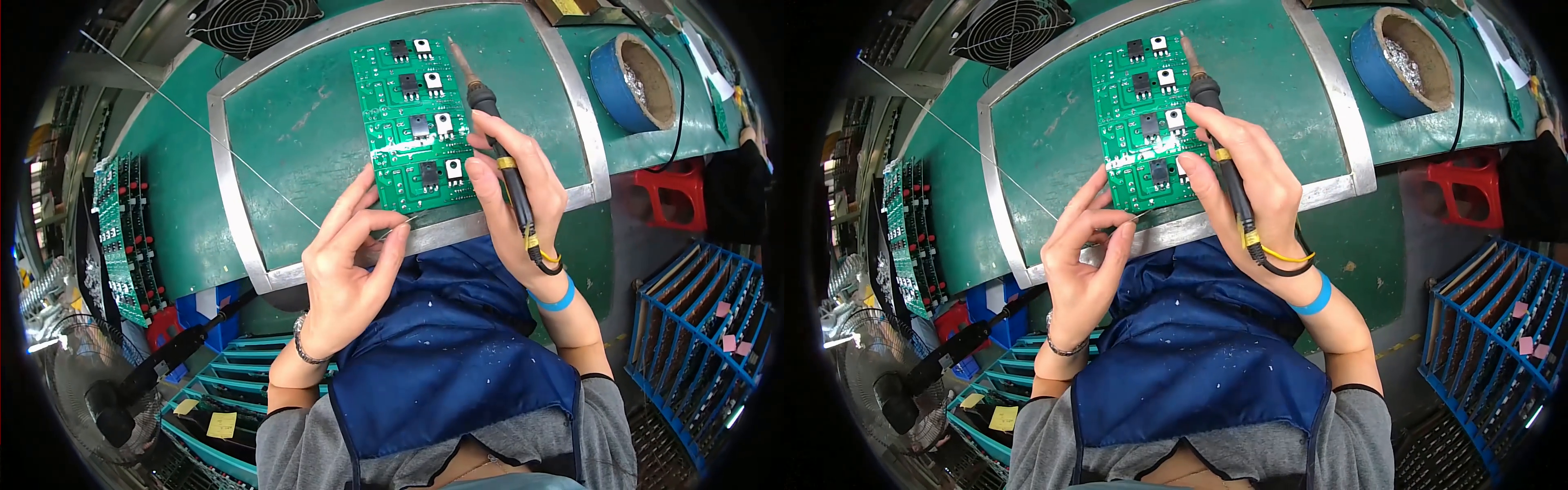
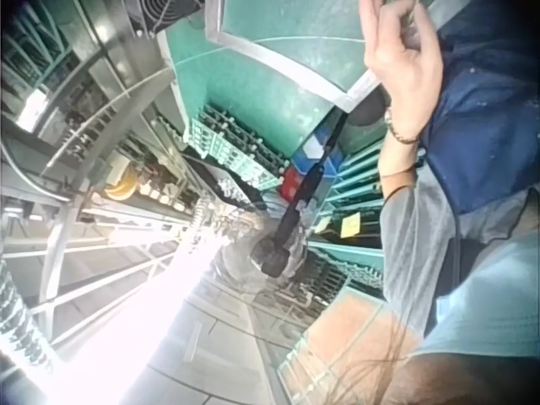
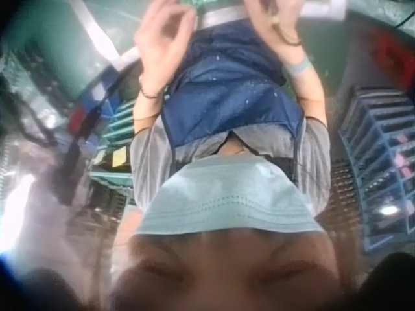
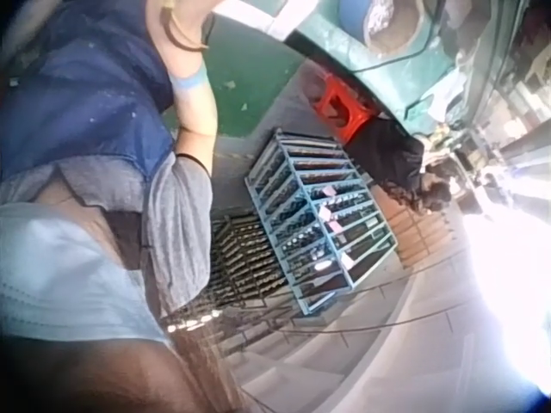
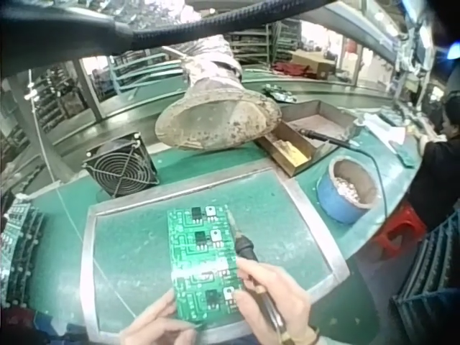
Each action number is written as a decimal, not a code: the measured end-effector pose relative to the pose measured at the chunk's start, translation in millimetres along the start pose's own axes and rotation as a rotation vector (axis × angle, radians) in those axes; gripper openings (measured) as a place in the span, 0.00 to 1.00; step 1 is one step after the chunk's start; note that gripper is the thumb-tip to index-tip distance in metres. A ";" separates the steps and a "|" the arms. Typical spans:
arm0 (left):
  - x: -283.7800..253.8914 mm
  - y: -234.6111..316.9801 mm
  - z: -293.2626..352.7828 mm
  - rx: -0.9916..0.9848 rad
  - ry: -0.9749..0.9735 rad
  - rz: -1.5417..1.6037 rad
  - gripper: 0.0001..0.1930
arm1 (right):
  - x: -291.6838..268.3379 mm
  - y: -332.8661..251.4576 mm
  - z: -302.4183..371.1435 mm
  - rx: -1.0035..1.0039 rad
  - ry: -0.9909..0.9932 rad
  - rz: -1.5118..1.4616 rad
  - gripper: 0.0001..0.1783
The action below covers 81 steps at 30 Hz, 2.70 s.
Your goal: The person solders electronic components onto a printed circuit board using a soldering iron and solder wire.
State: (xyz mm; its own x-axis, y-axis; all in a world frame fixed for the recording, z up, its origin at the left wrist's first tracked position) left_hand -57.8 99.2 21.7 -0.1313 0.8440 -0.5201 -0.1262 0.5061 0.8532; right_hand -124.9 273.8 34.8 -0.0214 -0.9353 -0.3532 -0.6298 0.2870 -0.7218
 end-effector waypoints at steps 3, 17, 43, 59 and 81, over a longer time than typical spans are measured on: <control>-1.0 -0.1 3.8 -0.039 -0.025 0.043 0.04 | -3.9 -7.6 1.6 -0.001 0.014 0.008 0.23; 8.6 12.4 29.4 0.008 -0.188 -0.021 0.06 | -29.1 -12.3 43.6 0.055 0.037 -0.020 0.30; -4.4 50.0 -55.6 0.127 -0.165 -0.196 0.12 | -101.5 -3.9 26.3 -0.013 -0.022 0.029 0.20; 11.8 39.2 -77.4 0.181 -0.052 -0.275 0.09 | -52.3 -13.0 -12.9 -0.237 -0.647 -0.152 0.24; 15.1 41.4 -75.9 0.238 -0.010 -0.327 0.09 | -47.2 -11.2 -9.9 -0.258 -0.654 -0.092 0.21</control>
State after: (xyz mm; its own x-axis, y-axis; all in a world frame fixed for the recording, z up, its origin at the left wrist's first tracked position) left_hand -139.7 119.5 46.1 -0.1121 0.6329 -0.7661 0.0717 0.7741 0.6290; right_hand -124.5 312.6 65.4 0.4602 -0.6141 -0.6412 -0.7723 0.0793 -0.6303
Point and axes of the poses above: each hand's wrist, its own z-axis away from the middle knuckle, its own x-axis out of the palm, y = z × x, the point moved 10 cm from there along -z, towards the middle knuckle, and after that the axes turned 11 degrees about -x, right-handed, at the moved point
